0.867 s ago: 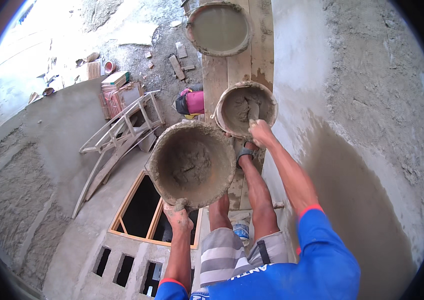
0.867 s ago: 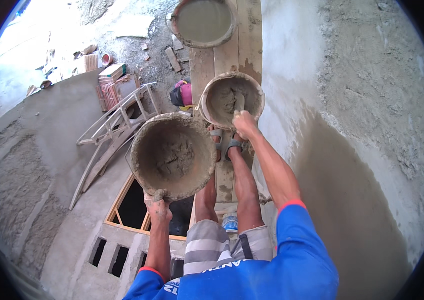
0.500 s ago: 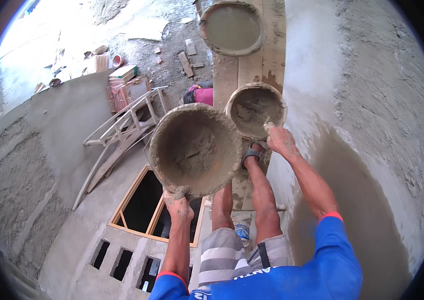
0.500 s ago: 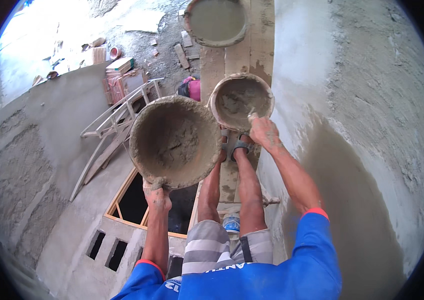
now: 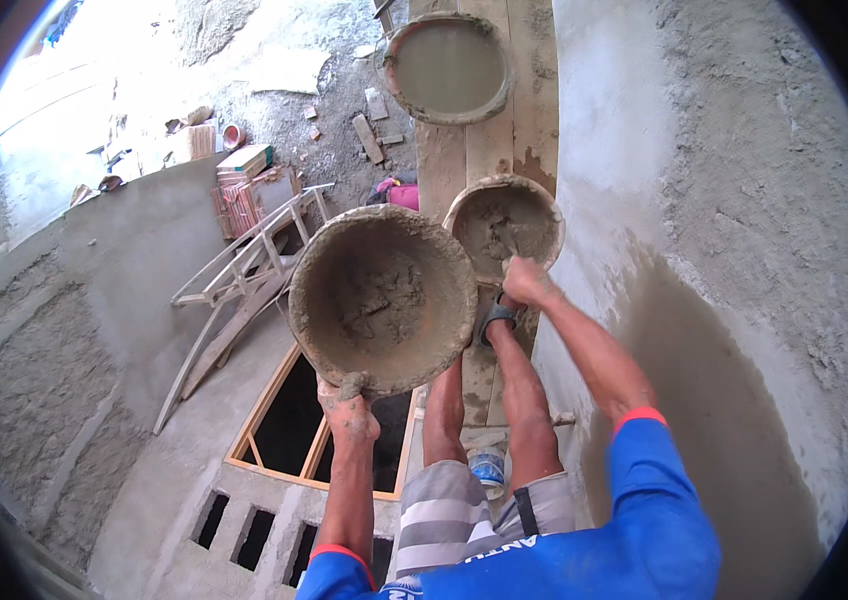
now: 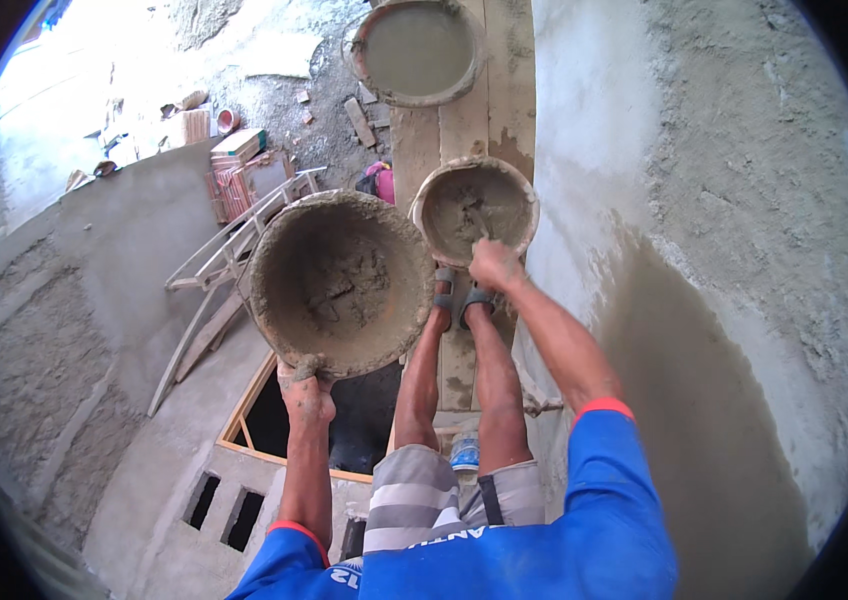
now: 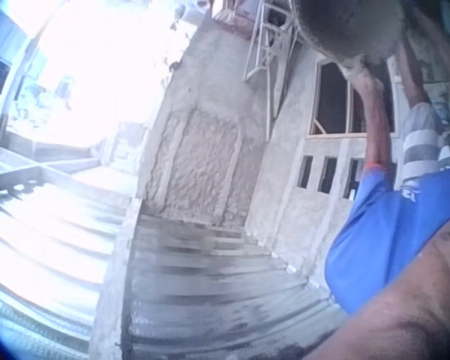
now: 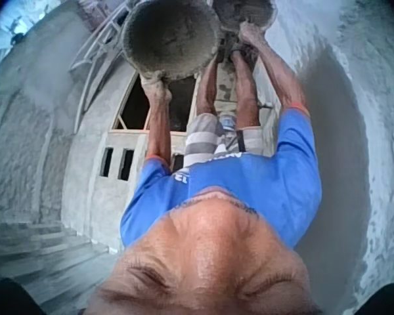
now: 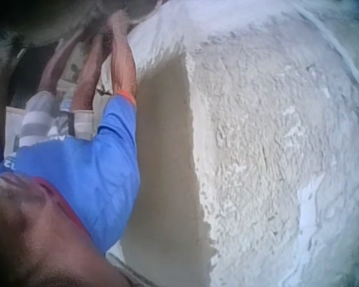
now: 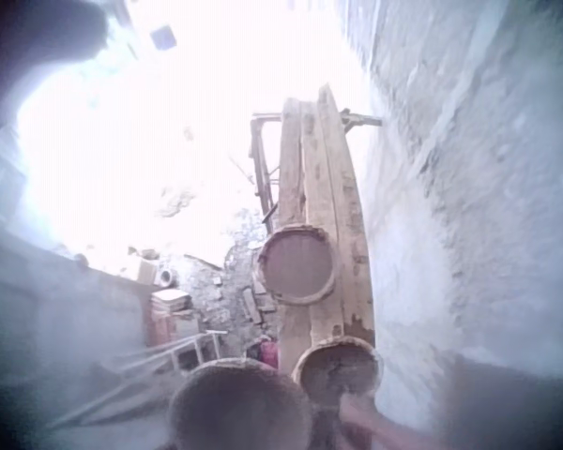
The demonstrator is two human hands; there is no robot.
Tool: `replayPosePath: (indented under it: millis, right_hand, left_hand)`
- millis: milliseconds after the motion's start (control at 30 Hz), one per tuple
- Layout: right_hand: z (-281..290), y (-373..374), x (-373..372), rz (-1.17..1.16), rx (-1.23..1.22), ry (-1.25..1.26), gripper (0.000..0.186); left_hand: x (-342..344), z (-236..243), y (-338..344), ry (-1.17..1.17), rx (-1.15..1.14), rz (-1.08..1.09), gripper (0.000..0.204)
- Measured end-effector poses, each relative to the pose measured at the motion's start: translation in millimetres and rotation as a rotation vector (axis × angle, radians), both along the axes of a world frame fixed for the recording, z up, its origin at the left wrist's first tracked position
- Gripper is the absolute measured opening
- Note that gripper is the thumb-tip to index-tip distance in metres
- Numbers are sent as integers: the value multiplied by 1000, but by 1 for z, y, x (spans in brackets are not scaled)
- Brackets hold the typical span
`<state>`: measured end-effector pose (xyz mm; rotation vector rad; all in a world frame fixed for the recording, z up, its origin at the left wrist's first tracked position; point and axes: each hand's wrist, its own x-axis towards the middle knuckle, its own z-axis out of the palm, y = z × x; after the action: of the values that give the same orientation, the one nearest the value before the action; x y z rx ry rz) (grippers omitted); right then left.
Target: The person applies plaster to a wall using a float and a trowel, scooping material from buckets and smoothing it across the surface while standing on a wooden scaffold.
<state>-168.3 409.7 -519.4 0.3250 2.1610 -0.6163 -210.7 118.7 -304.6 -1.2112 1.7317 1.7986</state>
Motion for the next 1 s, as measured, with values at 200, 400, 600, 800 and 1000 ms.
replayPosePath:
  millis: [200, 400, 600, 800, 1000]
  right_hand:
    - [28, 18, -21, -49, 14, 132, 20]
    - [56, 36, 8, 34, -60, 76, 20]
    - [228, 74, -4, -82, -62, 99, 42]
    - [259, 28, -64, 256, 50, 308, 36]
    - [236, 8, -100, 297, 193, 335, 25]
  left_hand:
    - [8, -1, -6, -11, -6, 19, 54]
    - [-1, -28, -4, 70, -46, -176, 53]
    - [2, -33, 20, 206, 51, -166, 54]
    - [-7, -26, 55, 394, -224, -431, 58]
    - [-33, 21, 100, 456, -333, -511, 53]
